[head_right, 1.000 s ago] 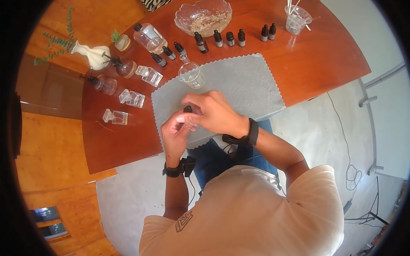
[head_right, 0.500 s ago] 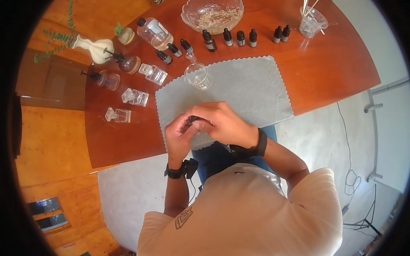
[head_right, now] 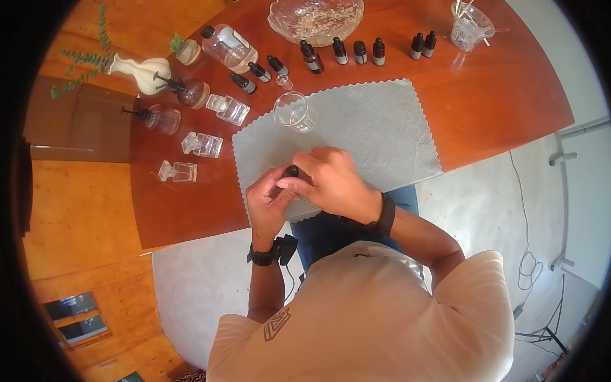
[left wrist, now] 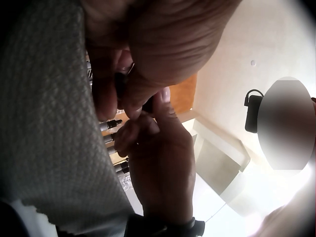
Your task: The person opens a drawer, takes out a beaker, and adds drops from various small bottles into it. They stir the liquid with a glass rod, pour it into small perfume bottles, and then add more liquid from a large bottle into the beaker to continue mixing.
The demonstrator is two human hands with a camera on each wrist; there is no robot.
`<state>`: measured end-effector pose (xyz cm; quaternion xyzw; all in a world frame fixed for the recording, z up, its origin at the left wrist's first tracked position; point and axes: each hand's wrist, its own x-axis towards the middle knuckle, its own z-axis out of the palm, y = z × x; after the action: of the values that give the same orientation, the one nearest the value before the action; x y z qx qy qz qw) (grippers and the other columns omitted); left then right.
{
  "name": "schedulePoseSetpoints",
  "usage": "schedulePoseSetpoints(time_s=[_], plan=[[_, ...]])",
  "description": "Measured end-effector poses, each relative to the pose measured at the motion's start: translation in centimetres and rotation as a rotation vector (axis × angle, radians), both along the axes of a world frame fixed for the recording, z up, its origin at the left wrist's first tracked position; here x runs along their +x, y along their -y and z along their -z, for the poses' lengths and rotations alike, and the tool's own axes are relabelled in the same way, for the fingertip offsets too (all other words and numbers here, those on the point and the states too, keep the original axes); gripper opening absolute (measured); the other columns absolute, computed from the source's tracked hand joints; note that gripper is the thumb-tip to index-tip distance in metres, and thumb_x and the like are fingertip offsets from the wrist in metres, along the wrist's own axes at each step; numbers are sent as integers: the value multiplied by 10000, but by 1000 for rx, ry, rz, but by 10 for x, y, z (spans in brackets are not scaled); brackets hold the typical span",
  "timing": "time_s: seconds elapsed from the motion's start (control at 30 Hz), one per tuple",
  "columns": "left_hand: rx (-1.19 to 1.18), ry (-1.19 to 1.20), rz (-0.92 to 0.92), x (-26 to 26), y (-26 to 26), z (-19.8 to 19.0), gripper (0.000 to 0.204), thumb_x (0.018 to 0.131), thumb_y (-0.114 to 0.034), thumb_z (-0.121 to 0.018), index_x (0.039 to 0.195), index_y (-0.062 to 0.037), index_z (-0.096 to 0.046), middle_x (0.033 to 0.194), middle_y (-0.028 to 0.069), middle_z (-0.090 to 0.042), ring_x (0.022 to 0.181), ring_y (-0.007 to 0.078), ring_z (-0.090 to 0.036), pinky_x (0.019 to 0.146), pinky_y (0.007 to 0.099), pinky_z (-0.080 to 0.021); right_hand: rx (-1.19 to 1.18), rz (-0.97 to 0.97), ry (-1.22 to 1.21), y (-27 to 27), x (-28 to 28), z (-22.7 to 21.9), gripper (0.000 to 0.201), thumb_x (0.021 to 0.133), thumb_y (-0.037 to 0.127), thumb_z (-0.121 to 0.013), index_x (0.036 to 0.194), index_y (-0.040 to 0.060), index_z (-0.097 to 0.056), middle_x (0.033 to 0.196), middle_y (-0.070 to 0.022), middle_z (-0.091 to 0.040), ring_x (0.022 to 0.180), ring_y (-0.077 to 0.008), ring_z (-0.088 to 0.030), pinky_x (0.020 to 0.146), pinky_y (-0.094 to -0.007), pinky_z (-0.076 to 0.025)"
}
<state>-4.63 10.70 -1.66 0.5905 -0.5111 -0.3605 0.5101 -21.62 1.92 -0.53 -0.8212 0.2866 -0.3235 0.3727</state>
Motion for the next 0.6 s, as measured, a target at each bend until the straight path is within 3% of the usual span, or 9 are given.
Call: schedulePoseSetpoints(time_s=[0.1,0.2,0.5,0.6], plan=[[-18,36,25,3,-2,3,331,949,-80,-747,1237,66,-674,1001,101,-717,804,137,-689,686,270,-570,126,-23,-34,1,-3,-6,228,868,75,-787,1057,5,-679,856,-144,-684,699,-281,-658,632,-351,-515],[-7,45,40,2,-2,-1,333,955,-59,-735,1253,71,-665,1011,98,-716,818,137,-688,703,267,-578,104,-97,304,2,1,-18,197,871,51,-771,1027,-1,-662,819,-155,-685,709,-320,-669,626,-354,-519],[0,-6,5,1,-4,3,357,937,-76,-756,1259,57,-678,952,110,-731,789,133,-701,687,274,-577,109,-66,187,-5,8,-9,186,882,19,-750,1034,-8,-645,832,-174,-705,699,-341,-692,631,-355,-531],[-6,-21,-7,1,-3,3,360,921,-86,-773,1244,48,-690,928,114,-736,772,134,-705,674,275,-572,144,-24,212,-9,11,-10,141,868,34,-728,950,12,-615,746,-197,-679,697,-421,-662,617,-452,-507]])
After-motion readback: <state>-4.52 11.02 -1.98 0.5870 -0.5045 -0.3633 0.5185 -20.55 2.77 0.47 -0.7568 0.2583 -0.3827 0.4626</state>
